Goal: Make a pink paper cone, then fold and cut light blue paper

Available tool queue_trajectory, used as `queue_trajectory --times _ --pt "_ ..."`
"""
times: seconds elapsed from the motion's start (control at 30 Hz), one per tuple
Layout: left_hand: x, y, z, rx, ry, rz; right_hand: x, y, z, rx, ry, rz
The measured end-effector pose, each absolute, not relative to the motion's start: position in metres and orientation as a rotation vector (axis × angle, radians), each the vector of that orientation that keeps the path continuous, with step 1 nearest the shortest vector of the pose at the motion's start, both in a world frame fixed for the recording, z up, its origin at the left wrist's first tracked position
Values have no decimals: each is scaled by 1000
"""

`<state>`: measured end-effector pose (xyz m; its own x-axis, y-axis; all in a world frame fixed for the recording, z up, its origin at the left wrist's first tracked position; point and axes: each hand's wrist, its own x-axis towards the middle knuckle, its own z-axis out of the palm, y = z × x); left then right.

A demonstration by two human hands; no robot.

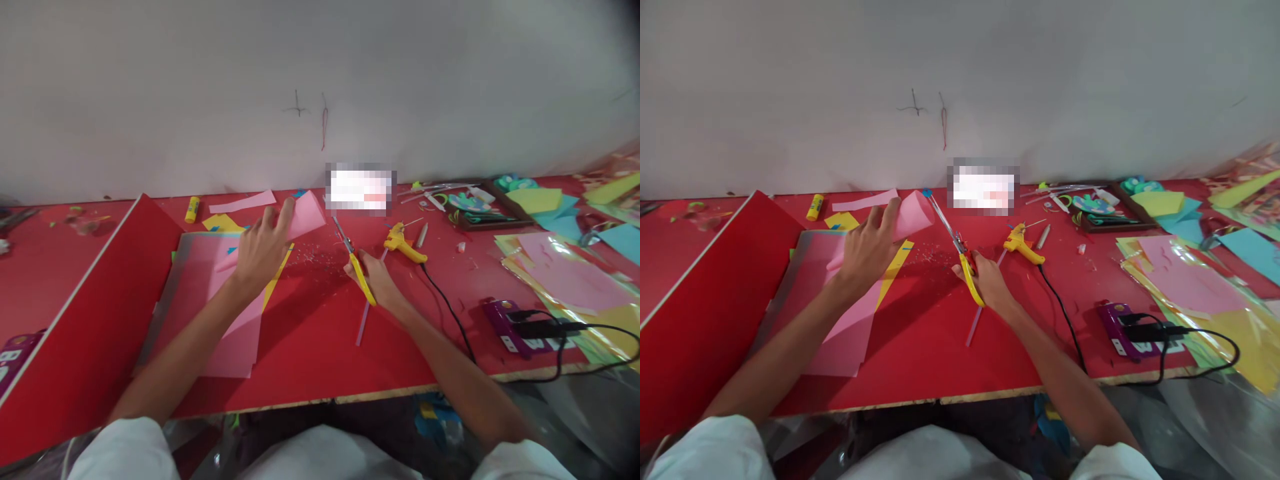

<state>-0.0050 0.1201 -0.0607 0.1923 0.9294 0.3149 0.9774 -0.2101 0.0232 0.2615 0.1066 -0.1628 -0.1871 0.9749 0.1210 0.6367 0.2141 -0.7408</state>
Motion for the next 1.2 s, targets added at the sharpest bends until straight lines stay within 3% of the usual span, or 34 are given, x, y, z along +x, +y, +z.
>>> queue_trajectory --times 1.2 --pt "-8 120 -49 -2570 -1759 -581 265 107 -144 -1509 -1874 693"
